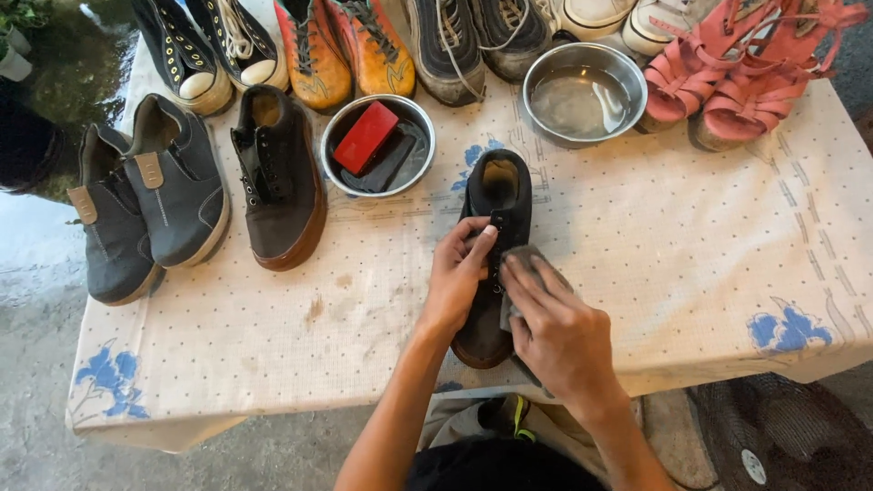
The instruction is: The person scrubs a black shoe with a red sponge, then wipes it with a gray cloth. They dip the sponge into a metal bowl of water and continue scrubbing the shoe's sole and sides.
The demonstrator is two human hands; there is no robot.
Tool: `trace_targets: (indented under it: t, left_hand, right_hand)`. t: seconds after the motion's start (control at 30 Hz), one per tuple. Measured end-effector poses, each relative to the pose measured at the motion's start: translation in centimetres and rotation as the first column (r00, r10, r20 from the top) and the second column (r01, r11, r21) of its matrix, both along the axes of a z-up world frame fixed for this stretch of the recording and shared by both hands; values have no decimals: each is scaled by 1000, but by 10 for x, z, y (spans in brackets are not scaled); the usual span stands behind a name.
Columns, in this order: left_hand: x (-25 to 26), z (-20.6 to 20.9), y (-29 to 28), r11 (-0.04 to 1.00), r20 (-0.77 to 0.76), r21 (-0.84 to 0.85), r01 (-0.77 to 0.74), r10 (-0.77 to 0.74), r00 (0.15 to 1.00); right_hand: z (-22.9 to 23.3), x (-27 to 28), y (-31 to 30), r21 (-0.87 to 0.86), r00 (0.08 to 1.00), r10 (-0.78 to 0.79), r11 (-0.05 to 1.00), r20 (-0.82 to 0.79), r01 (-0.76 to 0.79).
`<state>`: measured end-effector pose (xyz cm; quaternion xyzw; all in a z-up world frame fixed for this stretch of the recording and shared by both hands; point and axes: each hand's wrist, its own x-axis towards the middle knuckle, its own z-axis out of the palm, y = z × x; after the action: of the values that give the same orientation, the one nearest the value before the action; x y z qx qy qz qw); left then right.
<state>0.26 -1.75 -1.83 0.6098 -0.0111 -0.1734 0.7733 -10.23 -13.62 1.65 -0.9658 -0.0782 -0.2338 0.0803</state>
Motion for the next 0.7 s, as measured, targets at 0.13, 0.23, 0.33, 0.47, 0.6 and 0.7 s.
trace_targets:
  t: [0.13, 0.23, 0.33, 0.47, 0.6, 0.7]
  left_hand:
    - [0, 2, 1, 1000, 29, -17, 20, -19, 999]
    - [-2, 0, 1, 1000, 31, -15, 10, -10, 999]
    - [-2, 2, 1, 1000, 66, -28, -3, 5, 998]
    - [-6, 25, 9, 988, 306, 144, 53, -96, 947]
    - [-3, 32, 20, 938, 473, 325, 121, -272, 838]
    - [8, 43, 28, 928, 377, 296, 227, -332, 865]
  right_hand:
    - [4, -13, -10, 5, 990, 101, 995, -103, -101]
    - [1, -18, -20, 38, 962, 177, 984, -209, -173]
    - [5, -13, -27, 82, 956, 209, 977, -206, -196]
    - [10, -5, -23, 80, 986, 165, 983, 18, -166]
    - [4, 2, -6, 89, 999, 43, 995, 3, -43]
    - [4, -1, 2, 12, 995, 90, 996, 31, -90]
